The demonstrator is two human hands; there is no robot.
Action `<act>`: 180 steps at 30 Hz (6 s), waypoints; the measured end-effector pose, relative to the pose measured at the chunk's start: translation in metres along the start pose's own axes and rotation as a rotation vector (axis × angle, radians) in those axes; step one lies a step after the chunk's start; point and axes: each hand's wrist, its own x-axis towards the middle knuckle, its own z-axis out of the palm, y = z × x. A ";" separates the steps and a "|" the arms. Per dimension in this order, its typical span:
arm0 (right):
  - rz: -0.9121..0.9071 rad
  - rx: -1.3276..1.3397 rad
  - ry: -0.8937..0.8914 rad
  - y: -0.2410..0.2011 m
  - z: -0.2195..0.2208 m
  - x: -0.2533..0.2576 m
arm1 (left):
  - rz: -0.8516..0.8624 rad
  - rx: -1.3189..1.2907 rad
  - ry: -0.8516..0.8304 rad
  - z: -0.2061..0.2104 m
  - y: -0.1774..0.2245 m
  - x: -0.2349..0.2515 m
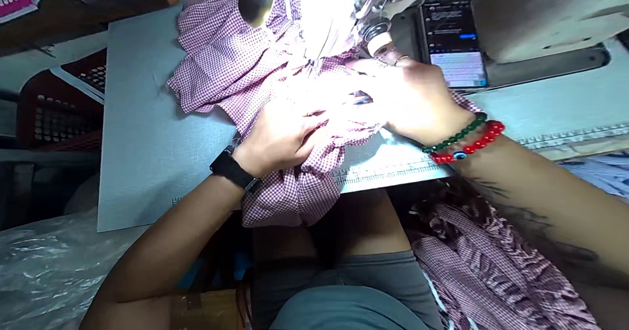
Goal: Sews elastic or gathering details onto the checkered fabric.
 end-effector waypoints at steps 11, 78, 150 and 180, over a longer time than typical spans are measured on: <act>0.014 0.078 0.133 -0.024 -0.005 -0.049 | -0.073 0.100 0.018 0.016 0.062 -0.009; 0.227 0.258 0.221 -0.031 0.014 -0.021 | -0.141 -0.093 0.174 -0.050 -0.005 -0.009; 0.377 0.406 -0.068 0.004 -0.031 0.066 | -0.465 -0.264 0.257 -0.003 -0.071 0.062; 0.036 0.377 0.054 -0.117 -0.017 0.061 | -0.269 -0.462 -0.491 -0.077 0.142 -0.148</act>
